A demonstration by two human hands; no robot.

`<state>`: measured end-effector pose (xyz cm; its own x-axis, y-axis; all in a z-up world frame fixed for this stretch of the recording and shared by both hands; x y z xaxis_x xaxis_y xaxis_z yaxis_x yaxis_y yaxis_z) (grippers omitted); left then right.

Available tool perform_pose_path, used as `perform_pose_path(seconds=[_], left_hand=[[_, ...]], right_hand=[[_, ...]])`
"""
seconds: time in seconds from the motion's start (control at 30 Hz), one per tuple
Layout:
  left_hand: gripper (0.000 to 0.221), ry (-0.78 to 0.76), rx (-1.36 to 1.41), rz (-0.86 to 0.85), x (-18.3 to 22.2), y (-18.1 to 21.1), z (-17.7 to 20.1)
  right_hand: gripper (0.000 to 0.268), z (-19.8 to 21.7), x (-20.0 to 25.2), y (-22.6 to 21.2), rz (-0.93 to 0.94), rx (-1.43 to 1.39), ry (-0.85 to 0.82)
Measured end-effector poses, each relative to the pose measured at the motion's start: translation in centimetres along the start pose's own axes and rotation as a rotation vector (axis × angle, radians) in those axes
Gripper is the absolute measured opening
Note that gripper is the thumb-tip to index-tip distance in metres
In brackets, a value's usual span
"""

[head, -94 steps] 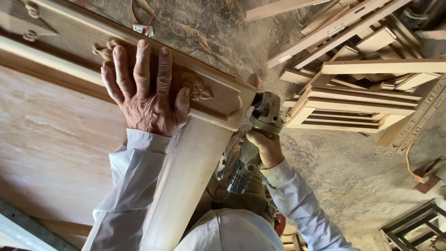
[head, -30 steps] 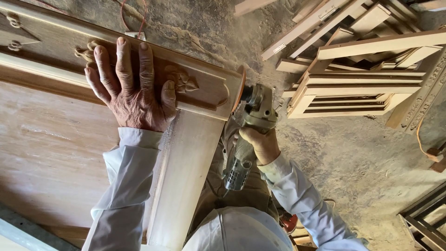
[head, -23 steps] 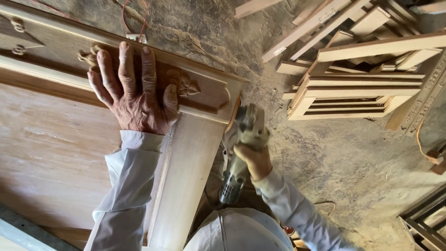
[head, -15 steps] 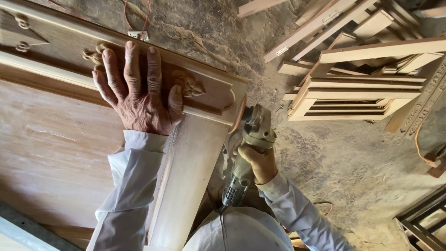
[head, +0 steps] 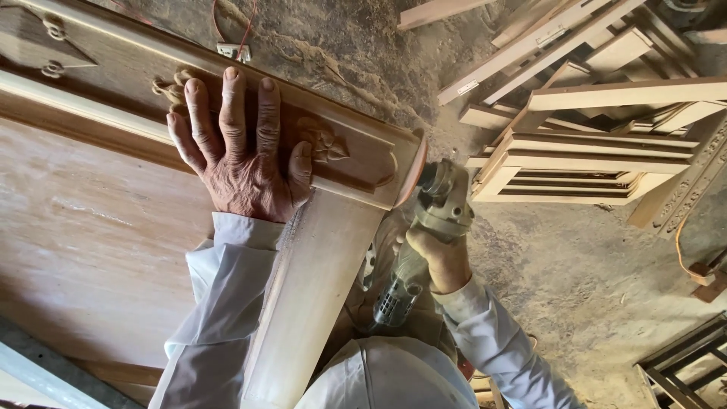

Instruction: Using an electric orbital sander to smooth the surface and decorative carvings of a wooden door panel, and using a metal ruler to check for flatness.

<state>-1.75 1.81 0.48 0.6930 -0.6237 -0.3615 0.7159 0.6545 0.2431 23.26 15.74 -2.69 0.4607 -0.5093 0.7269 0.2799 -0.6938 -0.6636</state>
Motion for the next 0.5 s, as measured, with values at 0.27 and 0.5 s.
perform_pose_path(seconds=[0.27, 0.5], left_hand=[[0.067, -0.044, -0.016, 0.025, 0.1, 0.0, -0.1], [0.068, -0.034, -0.015, 0.021, 0.1, -0.1, -0.4]], right_hand=[[0.017, 0.7, -3.0, 0.0, -0.028, 0.003, -0.069], [0.023, 1.2, -3.1, 3.1, -0.024, 0.014, -0.157]])
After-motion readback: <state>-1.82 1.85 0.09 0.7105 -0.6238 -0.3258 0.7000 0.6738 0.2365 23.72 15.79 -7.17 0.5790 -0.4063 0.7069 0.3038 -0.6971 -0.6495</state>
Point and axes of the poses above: each hand's wrist, its own x-axis away from the middle knuckle, its own z-axis out of the back of the hand, y = z × x, the point moved 2 cm from there along -x, towards the middle knuckle, and after that the axes turned 3 degrees about y, right-handed, at the moved point
